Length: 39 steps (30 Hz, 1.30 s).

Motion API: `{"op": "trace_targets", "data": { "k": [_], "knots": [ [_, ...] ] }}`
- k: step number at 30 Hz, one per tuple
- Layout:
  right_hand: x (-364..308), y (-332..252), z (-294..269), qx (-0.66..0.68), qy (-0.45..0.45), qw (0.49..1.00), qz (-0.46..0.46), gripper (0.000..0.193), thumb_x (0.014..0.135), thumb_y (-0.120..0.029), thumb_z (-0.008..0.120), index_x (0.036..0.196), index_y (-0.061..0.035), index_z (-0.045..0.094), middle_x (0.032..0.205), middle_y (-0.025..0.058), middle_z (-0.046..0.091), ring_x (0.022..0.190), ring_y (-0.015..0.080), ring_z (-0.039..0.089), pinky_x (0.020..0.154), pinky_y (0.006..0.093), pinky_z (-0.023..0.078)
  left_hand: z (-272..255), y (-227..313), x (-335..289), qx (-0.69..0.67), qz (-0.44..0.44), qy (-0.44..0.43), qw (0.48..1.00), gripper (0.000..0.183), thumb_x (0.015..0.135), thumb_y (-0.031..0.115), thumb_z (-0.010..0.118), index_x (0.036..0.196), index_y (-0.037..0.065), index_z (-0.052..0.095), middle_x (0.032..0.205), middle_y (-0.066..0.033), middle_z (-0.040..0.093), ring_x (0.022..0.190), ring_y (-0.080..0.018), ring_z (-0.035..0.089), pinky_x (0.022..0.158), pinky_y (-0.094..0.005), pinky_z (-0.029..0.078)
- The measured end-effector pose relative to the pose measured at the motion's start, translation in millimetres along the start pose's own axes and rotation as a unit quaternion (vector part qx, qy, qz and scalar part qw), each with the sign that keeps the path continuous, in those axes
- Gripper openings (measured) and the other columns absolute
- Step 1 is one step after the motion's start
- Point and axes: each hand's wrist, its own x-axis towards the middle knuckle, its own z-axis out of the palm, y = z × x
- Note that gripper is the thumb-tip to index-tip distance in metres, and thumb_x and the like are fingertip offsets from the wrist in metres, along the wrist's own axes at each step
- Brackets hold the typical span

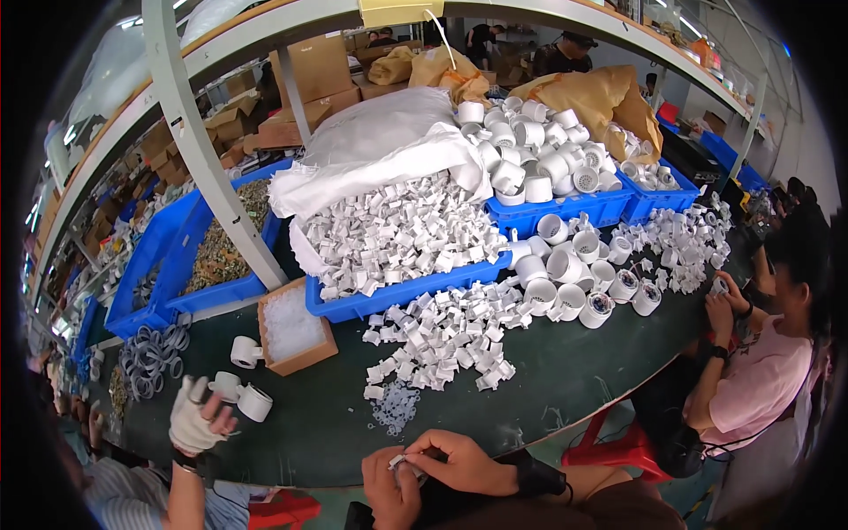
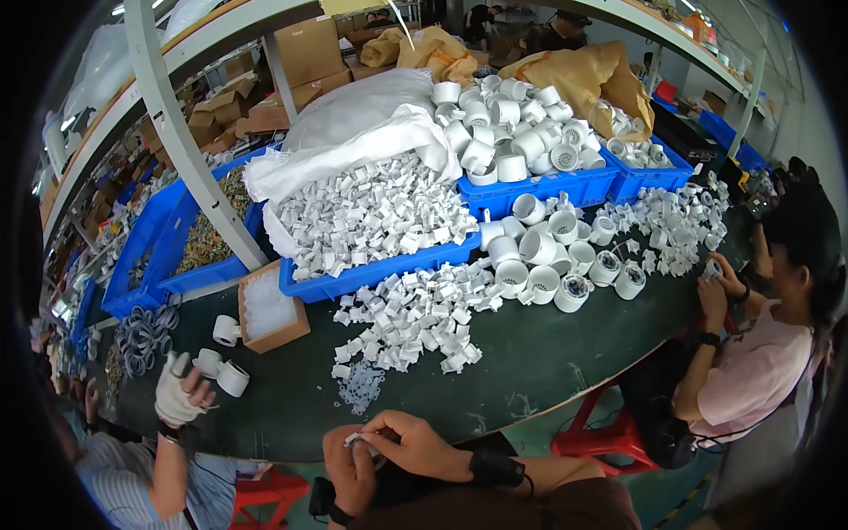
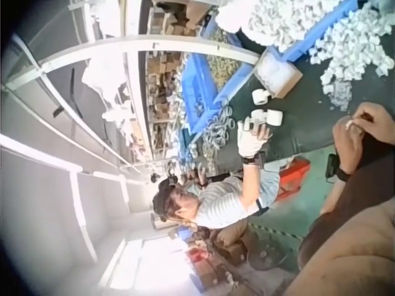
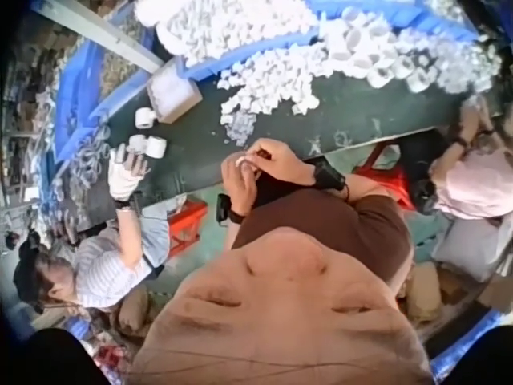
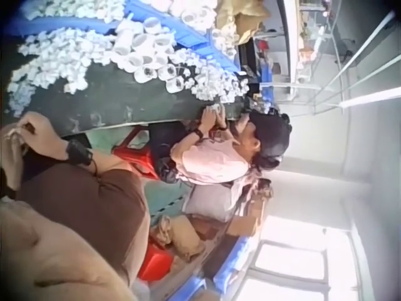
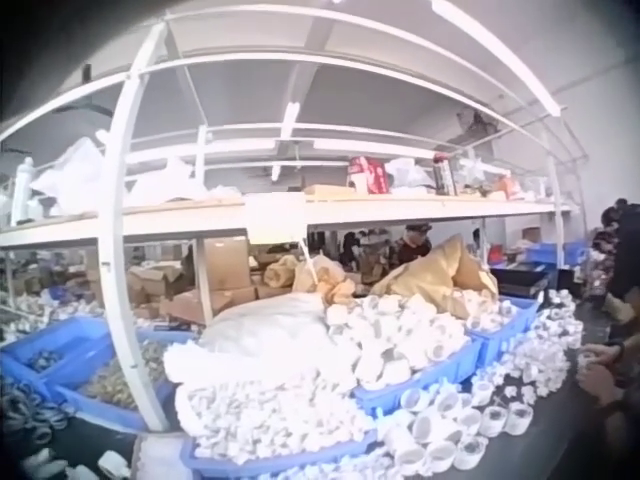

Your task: The person assembles camera components by hand, picking up a white housing and a small plastic part, fitting them together, and inserting a thin wire through the assembly. After completing each unit, the person places it on the table and reaches for the next set of parts.

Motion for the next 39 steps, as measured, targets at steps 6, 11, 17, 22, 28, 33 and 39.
{"op": "trace_targets", "data": {
  "k": [6, 11, 17, 22, 28, 33, 39],
  "knots": [
    [-2.1, -14.1, -19.6, 0.164, -0.088, 0.966, 0.178, 0.016, 0.102, -0.014, 0.065, 0.11, -0.0005, 0.066, 0.099, 0.0011, 0.068, 0.093, 0.0062, 0.061, 0.083, 0.0235, 0.051, -10.4, 2.4, 1.7, 0.012, 0.062, -0.075, 0.995, 0.016, 0.091, 0.003, 0.056, 0.105, -0.001, 0.062, 0.108, -0.0168, 0.064, 0.099, -0.0352, 0.058, 0.086, -0.044, 0.046],
    [-5.1, -20.3, -27.3, 0.144, -0.082, 0.971, 0.171, 0.016, 0.103, -0.014, 0.063, 0.113, -0.0011, 0.065, 0.101, 0.0022, 0.069, 0.096, 0.0073, 0.064, 0.083, 0.0234, 0.051, -6.0, -1.6, 9.9, 0.025, 0.089, -0.078, 0.993, 0.015, 0.087, 0.004, 0.065, 0.102, 0.001, 0.063, 0.107, -0.0158, 0.067, 0.094, -0.0353, 0.059, 0.082, -0.043, 0.047],
    [5.7, -26.9, -61.3, -0.225, 0.054, 0.972, -0.028, 0.02, 0.093, -0.005, 0.072, 0.113, -0.0025, 0.068, 0.102, 0.0083, 0.067, 0.087, 0.0153, 0.066, 0.077, 0.0275, 0.053, -6.9, -0.9, 12.5, -0.014, 0.009, -0.015, 1.0, 0.006, 0.09, 0.003, 0.062, 0.094, 0.001, 0.066, 0.099, -0.0139, 0.07, 0.087, -0.0329, 0.062, 0.079, -0.0402, 0.048],
    [16.3, -32.1, -110.4, -0.519, 0.102, 0.839, -0.128, 0.029, 0.085, 0.001, 0.071, 0.113, -0.0051, 0.067, 0.109, 0.0119, 0.064, 0.1, 0.0337, 0.059, 0.087, 0.041, 0.051, -10.2, -3.6, 6.1, -0.036, -0.041, -0.01, 0.998, 0.012, 0.094, 0.002, 0.056, 0.093, -0.003, 0.067, 0.101, -0.0147, 0.07, 0.094, -0.0276, 0.064, 0.084, -0.0359, 0.05],
    [28.3, -19.4, -123.0, -0.551, 0.048, 0.824, -0.124, 0.035, 0.086, 0.002, 0.069, 0.119, -0.006, 0.066, 0.114, 0.0114, 0.062, 0.098, 0.0311, 0.06, 0.086, 0.0412, 0.051, -7.6, -1.0, 5.3, -0.027, -0.042, -0.013, 0.999, 0.013, 0.095, 0.002, 0.056, 0.093, -0.003, 0.068, 0.102, -0.0149, 0.07, 0.094, -0.0268, 0.064, 0.084, -0.0358, 0.05],
    [36.6, -42.9, -139.8, -0.401, 0.058, 0.914, 0.036, 0.038, 0.086, 0.006, 0.064, 0.123, -0.0058, 0.066, 0.108, 0.0082, 0.059, 0.081, 0.0179, 0.062, 0.073, 0.031, 0.053, -2.6, -3.0, 10.8, -0.06, -0.036, -0.008, 0.998, 0.015, 0.095, 0.002, 0.054, 0.093, -0.004, 0.068, 0.101, -0.0151, 0.07, 0.094, -0.0265, 0.064, 0.084, -0.0352, 0.05],
    [40.2, -33.0, -158.2, -0.248, 0.107, 0.962, 0.048, 0.034, 0.094, -0.002, 0.064, 0.128, -0.0078, 0.066, 0.106, 0.0054, 0.057, 0.078, 0.0107, 0.066, 0.066, 0.0248, 0.055, -12.2, -5.1, 2.6, -0.062, -0.068, 0.006, 0.996, 0.011, 0.093, 0.0, 0.057, 0.093, -0.003, 0.067, 0.097, -0.0157, 0.069, 0.089, -0.0307, 0.063, 0.083, -0.0386, 0.049]
  ]
}}
